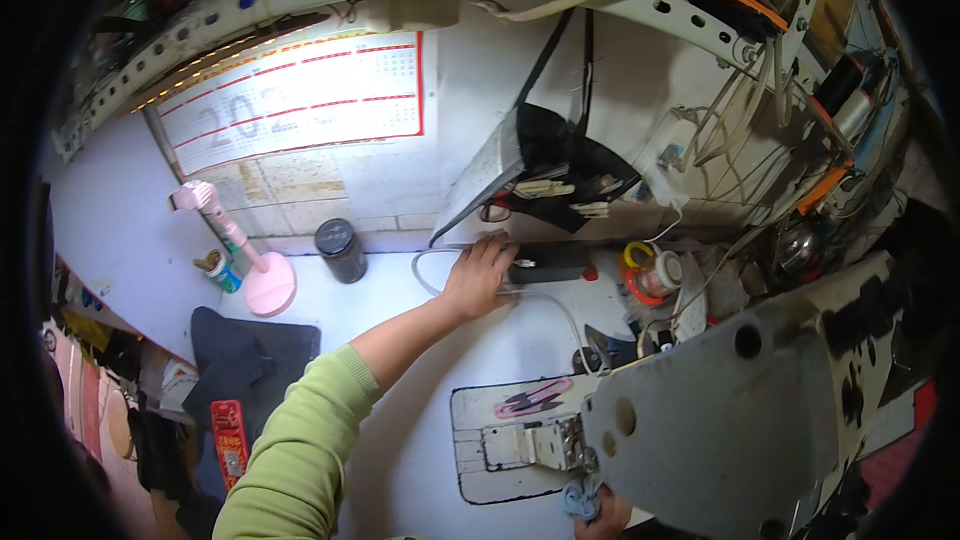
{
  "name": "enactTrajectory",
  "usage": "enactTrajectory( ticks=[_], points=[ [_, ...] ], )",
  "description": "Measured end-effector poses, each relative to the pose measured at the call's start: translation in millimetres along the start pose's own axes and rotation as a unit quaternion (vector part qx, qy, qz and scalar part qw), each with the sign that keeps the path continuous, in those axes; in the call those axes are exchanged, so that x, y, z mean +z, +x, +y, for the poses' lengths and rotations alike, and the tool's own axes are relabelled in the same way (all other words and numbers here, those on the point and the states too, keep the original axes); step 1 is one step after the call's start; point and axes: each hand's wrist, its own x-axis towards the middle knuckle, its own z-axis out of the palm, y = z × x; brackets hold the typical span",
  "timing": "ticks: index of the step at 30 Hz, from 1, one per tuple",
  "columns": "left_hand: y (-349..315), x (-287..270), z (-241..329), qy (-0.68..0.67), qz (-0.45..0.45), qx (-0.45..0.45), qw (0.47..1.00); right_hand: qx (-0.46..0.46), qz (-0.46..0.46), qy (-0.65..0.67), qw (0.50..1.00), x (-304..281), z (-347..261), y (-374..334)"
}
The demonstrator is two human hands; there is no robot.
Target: The person organizes a sewing workspace by moving a red power bank, a smartphone, a measuring tape, and a cloth. They fold a dark fabric piece and place it on the table, then wipe the sewing machine surface with a cloth. The person also handles a small container and a plastic bag, placing items on a nearby shelf.
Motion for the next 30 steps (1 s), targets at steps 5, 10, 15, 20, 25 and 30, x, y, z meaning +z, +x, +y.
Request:
enactTrajectory(
  ticks=[5, 10, 15, 20, 25, 30],
  points=[
    [-59.0, -22.0, -6.1, 0.068, -0.16, 0.016, 0.985, 0.017, 0.01, 0.008, 1.0, 2.2, -3.3, 2.9],
    [-46.5, -21.2, 17.9, -0.07, -0.192, -0.035, 0.978, 0.014, 0.017, 0.006, 1.0, 2.6, -2.2, 2.0],
    [25.0, -11.2, 34.3, -0.58, -0.148, -0.334, 0.728, 0.005, 0.02, 0.014, 1.0, 1.1, -2.4, 2.3],
    [65.2, 23.9, 28.3, -0.689, 0.037, -0.436, 0.578, 0.013, 0.019, -0.007, 1.0, 1.8, -2.1, -0.1],
    [68.3, 56.9, 16.2, -0.303, -0.019, -0.337, 0.891, 0.025, 0.0, -0.006, 1.0, 1.9, -0.6, 0.1],
    [72.6, 55.6, 11.3, -0.136, -0.031, -0.314, 0.939, 0.007, -0.004, -0.001, 1.0, 0.8, 0.9, -0.3]
  ],
)
